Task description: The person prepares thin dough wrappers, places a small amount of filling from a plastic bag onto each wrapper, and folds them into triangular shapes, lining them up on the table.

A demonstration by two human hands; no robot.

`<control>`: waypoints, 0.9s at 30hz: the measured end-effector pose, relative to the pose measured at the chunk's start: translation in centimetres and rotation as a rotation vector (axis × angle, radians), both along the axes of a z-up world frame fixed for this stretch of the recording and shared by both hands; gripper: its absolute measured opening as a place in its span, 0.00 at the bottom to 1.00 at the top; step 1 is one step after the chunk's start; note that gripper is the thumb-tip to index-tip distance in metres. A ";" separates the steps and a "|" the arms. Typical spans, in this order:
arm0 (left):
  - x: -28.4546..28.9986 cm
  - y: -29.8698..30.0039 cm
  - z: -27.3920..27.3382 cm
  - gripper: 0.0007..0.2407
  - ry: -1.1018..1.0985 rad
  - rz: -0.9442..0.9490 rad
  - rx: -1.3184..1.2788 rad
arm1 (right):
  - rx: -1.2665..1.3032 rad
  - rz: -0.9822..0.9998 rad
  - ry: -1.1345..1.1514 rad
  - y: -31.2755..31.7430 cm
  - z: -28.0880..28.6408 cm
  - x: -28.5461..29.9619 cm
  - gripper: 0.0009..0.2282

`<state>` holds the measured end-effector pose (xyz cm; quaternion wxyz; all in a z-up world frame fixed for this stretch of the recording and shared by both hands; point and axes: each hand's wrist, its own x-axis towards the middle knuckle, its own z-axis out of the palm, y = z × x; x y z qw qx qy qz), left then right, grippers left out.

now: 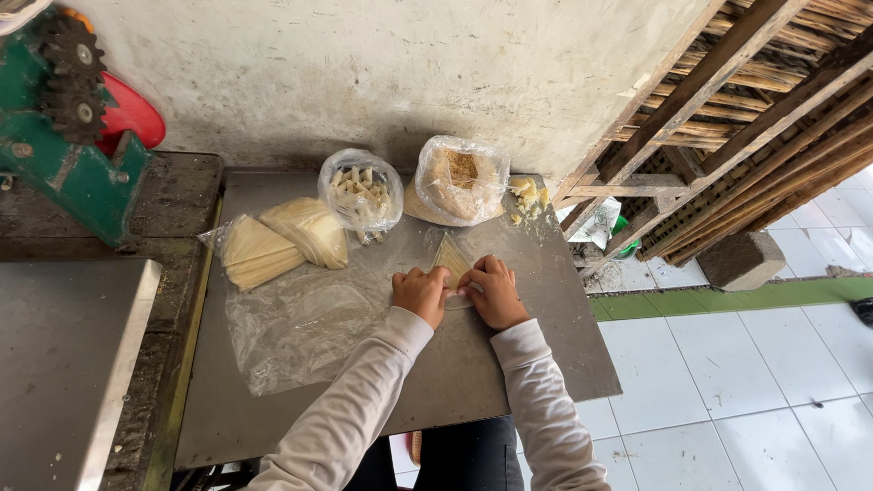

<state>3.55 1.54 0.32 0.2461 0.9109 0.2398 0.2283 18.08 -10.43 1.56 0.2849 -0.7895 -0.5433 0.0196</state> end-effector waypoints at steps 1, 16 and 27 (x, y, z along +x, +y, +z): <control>0.2 0.1 0.0 0.09 0.016 0.020 -0.027 | -0.009 -0.029 0.038 0.2 -0.2 0.0 0.04; -0.2 1.9 -2.4 0.14 -0.095 -0.027 0.171 | 0.200 0.036 -0.047 0.0 -1.2 0.6 0.09; 0.0 1.5 -1.8 0.13 -0.077 0.102 -0.155 | 0.144 -0.105 0.072 0.4 -0.2 -1.4 0.06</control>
